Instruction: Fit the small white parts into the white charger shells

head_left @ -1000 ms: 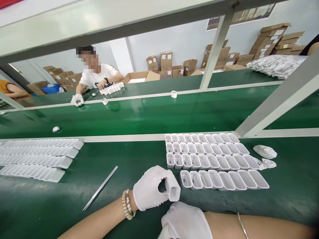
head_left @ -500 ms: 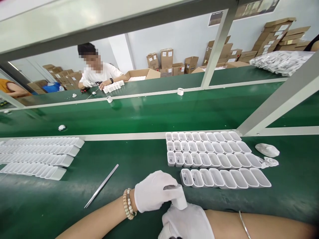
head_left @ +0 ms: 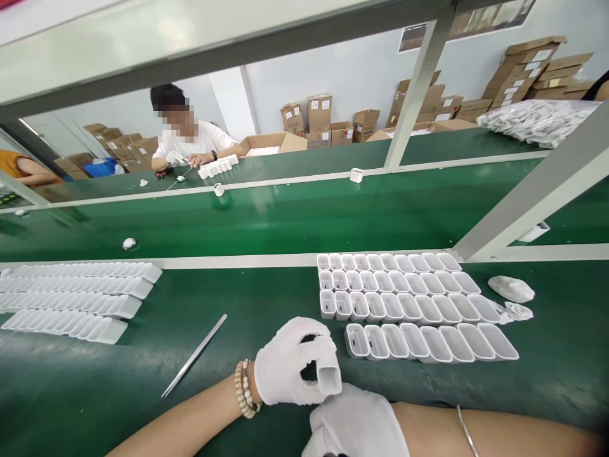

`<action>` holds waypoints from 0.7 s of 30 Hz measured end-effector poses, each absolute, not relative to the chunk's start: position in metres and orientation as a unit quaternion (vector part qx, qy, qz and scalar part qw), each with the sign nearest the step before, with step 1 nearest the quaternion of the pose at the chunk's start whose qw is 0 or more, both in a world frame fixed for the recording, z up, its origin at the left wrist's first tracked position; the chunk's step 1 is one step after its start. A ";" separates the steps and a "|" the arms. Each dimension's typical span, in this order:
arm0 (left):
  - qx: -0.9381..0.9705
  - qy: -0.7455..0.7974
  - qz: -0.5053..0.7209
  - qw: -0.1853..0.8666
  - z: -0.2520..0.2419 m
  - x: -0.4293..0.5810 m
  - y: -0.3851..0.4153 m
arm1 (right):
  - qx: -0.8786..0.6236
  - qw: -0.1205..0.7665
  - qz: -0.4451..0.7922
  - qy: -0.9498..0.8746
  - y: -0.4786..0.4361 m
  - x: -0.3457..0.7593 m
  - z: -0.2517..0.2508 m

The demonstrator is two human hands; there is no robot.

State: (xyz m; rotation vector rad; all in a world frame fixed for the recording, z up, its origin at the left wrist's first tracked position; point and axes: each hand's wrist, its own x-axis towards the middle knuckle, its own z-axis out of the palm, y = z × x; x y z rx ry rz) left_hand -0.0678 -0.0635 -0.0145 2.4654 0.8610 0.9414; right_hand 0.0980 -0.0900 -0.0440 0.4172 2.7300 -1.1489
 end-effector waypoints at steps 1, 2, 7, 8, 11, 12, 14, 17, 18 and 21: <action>0.871 0.295 0.342 0.194 -0.014 -0.069 -0.062 | 0.143 0.069 -0.381 0.911 -0.090 0.098 -0.046; 0.874 0.285 0.338 0.202 -0.014 -0.069 -0.061 | 0.141 0.059 -0.378 0.913 -0.091 0.098 -0.046; 0.898 0.269 0.254 0.237 -0.015 -0.067 -0.059 | 0.092 0.033 -0.360 0.928 -0.090 0.094 -0.038; 0.894 0.275 0.261 0.238 -0.016 -0.066 -0.059 | 0.094 0.038 -0.358 0.928 -0.089 0.094 -0.037; 0.870 0.284 0.335 0.225 -0.018 -0.067 -0.061 | 0.114 0.061 -0.362 0.923 -0.089 0.094 -0.039; 0.861 0.286 0.358 0.219 -0.019 -0.067 -0.062 | 0.121 0.066 -0.366 0.920 -0.090 0.094 -0.040; 0.850 0.298 0.380 0.210 -0.019 -0.067 -0.063 | 0.137 0.065 -0.372 0.916 -0.090 0.095 -0.043; 0.847 0.331 0.361 0.204 -0.019 -0.067 -0.063 | 0.129 0.054 -0.365 0.920 -0.090 0.095 -0.043; 0.849 0.344 0.345 0.205 -0.020 -0.067 -0.063 | 0.124 0.050 -0.362 0.923 -0.090 0.095 -0.042; 0.861 0.369 0.283 0.206 -0.022 -0.066 -0.062 | 0.123 0.054 -0.360 0.923 -0.089 0.095 -0.040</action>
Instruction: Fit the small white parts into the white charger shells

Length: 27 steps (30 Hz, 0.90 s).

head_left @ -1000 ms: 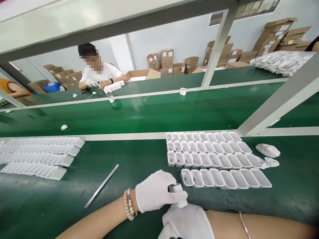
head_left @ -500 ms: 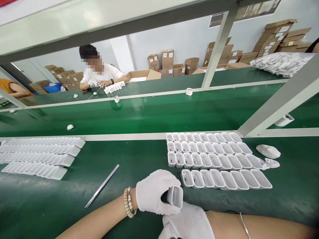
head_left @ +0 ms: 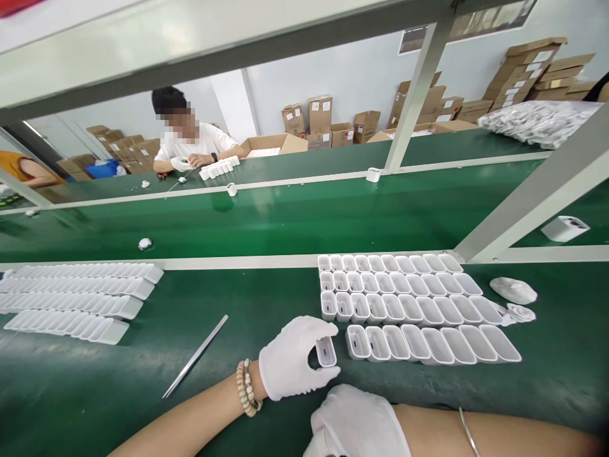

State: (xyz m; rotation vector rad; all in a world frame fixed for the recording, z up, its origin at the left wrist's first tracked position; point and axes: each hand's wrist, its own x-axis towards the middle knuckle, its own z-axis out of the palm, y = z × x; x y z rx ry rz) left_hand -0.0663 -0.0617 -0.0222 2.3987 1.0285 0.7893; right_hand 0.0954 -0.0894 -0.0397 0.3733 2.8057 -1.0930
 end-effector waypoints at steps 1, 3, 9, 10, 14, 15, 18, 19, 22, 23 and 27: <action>0.867 0.370 0.262 0.204 -0.023 -0.066 -0.061 | 0.126 0.056 -0.362 0.922 -0.089 0.096 -0.040; 0.881 0.366 0.230 0.192 -0.024 -0.065 -0.060 | 0.125 0.055 -0.369 0.919 -0.088 0.097 -0.040; 0.892 0.402 0.178 0.106 -0.018 -0.060 -0.060 | 0.123 0.052 -0.373 0.918 -0.088 0.097 -0.042; 0.891 0.407 0.176 0.094 -0.017 -0.060 -0.060 | 0.121 0.054 -0.371 0.919 -0.088 0.097 -0.041; 0.887 0.400 0.214 0.085 -0.017 -0.061 -0.063 | 0.103 0.063 -0.354 0.927 -0.088 0.095 -0.040; 0.884 0.395 0.233 0.087 -0.017 -0.062 -0.064 | 0.105 0.061 -0.350 0.929 -0.088 0.095 -0.041; 0.872 0.395 0.275 0.094 -0.017 -0.064 -0.065 | 0.123 0.062 -0.345 0.929 -0.089 0.095 -0.043; 0.868 0.399 0.281 0.095 -0.017 -0.064 -0.066 | 0.130 0.064 -0.342 0.928 -0.089 0.095 -0.044; 0.864 0.406 0.283 0.097 -0.015 -0.065 -0.065 | 0.131 0.083 -0.341 0.927 -0.090 0.094 -0.043; 0.864 0.405 0.281 0.097 -0.015 -0.066 -0.065 | 0.129 0.084 -0.343 0.927 -0.090 0.094 -0.043; 0.865 0.407 0.275 0.104 -0.015 -0.066 -0.065 | 0.139 0.072 -0.348 0.925 -0.091 0.093 -0.046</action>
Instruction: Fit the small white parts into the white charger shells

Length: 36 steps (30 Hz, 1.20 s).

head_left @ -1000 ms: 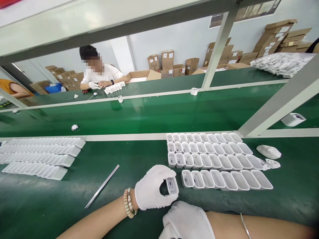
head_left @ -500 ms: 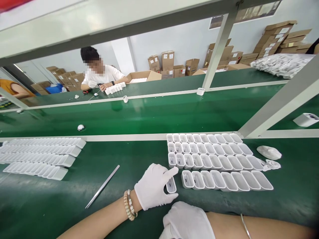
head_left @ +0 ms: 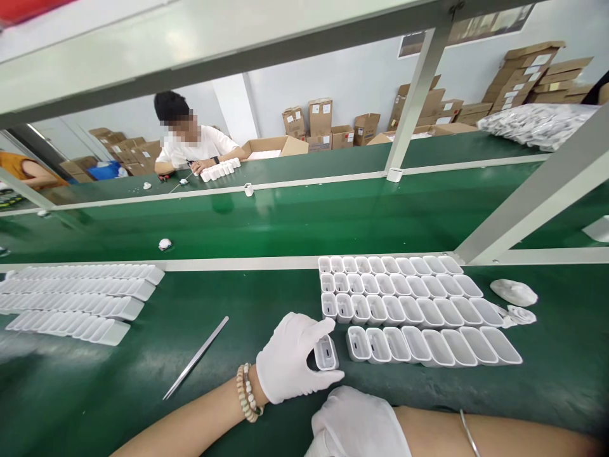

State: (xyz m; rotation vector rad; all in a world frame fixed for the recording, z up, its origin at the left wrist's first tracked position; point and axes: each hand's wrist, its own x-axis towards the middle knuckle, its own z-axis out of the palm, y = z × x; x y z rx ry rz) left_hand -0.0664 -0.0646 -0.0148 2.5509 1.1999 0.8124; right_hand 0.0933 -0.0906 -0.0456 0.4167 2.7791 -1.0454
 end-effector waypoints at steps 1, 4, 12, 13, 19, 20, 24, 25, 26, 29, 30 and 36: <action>0.864 0.407 0.275 0.107 -0.015 -0.066 -0.065 | 0.142 0.071 -0.348 0.924 -0.091 0.093 -0.046; 0.861 0.413 0.275 0.112 -0.017 -0.066 -0.065 | 0.143 0.069 -0.345 0.925 -0.091 0.092 -0.047; 0.872 0.389 0.277 0.104 -0.020 -0.065 -0.066 | 0.195 0.168 -0.344 0.903 -0.088 0.086 -0.023; 0.872 0.386 0.283 0.102 -0.019 -0.065 -0.066 | 0.208 0.184 -0.340 0.898 -0.087 0.085 -0.021; 0.885 0.394 0.213 0.127 -0.017 -0.061 -0.062 | 0.170 0.155 -0.362 0.903 -0.084 0.084 -0.018; 0.884 0.399 0.204 0.134 -0.016 -0.060 -0.060 | 0.150 0.138 -0.366 0.908 -0.085 0.085 -0.020; 0.885 0.393 0.196 0.155 -0.015 -0.060 -0.059 | 0.120 0.113 -0.353 0.921 -0.087 0.088 -0.029; 0.886 0.390 0.195 0.159 -0.015 -0.060 -0.059 | 0.127 0.116 -0.349 0.921 -0.087 0.088 -0.030; 0.887 0.387 0.194 0.161 -0.015 -0.060 -0.059 | 0.135 0.121 -0.350 0.919 -0.088 0.088 -0.031; 0.888 0.385 0.191 0.162 -0.015 -0.059 -0.058 | 0.161 0.137 -0.351 0.912 -0.088 0.087 -0.029; 0.888 0.386 0.191 0.161 -0.016 -0.059 -0.057 | 0.166 0.144 -0.347 0.912 -0.088 0.087 -0.026; 0.885 0.395 0.204 0.140 -0.016 -0.059 -0.060 | 0.190 0.184 -0.316 0.911 -0.087 0.083 -0.010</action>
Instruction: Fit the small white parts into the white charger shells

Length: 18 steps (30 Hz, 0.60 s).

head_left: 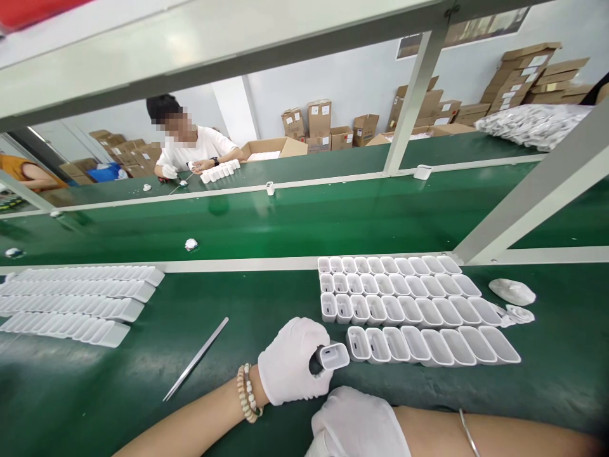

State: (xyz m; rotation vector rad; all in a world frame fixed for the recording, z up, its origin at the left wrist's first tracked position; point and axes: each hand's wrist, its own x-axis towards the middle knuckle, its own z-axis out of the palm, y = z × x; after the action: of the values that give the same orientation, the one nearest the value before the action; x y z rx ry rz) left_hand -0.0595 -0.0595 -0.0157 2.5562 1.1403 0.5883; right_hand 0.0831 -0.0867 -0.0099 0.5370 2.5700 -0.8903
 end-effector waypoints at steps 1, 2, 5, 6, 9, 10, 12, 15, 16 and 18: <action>0.882 0.396 0.214 0.138 -0.015 -0.060 -0.061 | 0.199 0.190 -0.315 0.908 -0.087 0.083 -0.010; 0.879 0.397 0.225 0.138 -0.015 -0.060 -0.062 | 0.206 0.191 -0.317 0.906 -0.088 0.084 -0.011; 0.868 0.412 0.234 0.148 -0.015 -0.061 -0.063 | 0.216 0.158 -0.333 0.904 -0.091 0.086 -0.025; 0.866 0.418 0.227 0.153 -0.015 -0.060 -0.063 | 0.212 0.136 -0.345 0.904 -0.092 0.087 -0.032; 0.867 0.430 0.193 0.164 -0.016 -0.059 -0.061 | 0.218 0.080 -0.374 0.898 -0.096 0.087 -0.061; 0.870 0.429 0.180 0.162 -0.017 -0.059 -0.060 | 0.225 0.070 -0.379 0.895 -0.097 0.087 -0.071; 0.880 0.420 0.158 0.154 -0.019 -0.059 -0.060 | 0.248 0.064 -0.378 0.890 -0.099 0.088 -0.086; 0.887 0.406 0.156 0.153 -0.022 -0.060 -0.060 | 0.278 0.064 -0.372 0.883 -0.102 0.090 -0.101; 0.882 0.411 0.170 0.159 -0.023 -0.060 -0.061 | 0.289 0.063 -0.369 0.881 -0.103 0.091 -0.104; 0.865 0.422 0.207 0.177 -0.023 -0.061 -0.061 | 0.310 0.061 -0.363 0.876 -0.105 0.092 -0.108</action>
State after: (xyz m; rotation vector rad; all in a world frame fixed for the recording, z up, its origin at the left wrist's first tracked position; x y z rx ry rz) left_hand -0.0609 -0.0613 -0.0227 2.4476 1.1938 0.5857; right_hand 0.0919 -0.1051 -0.1076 0.9380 2.6504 -1.0991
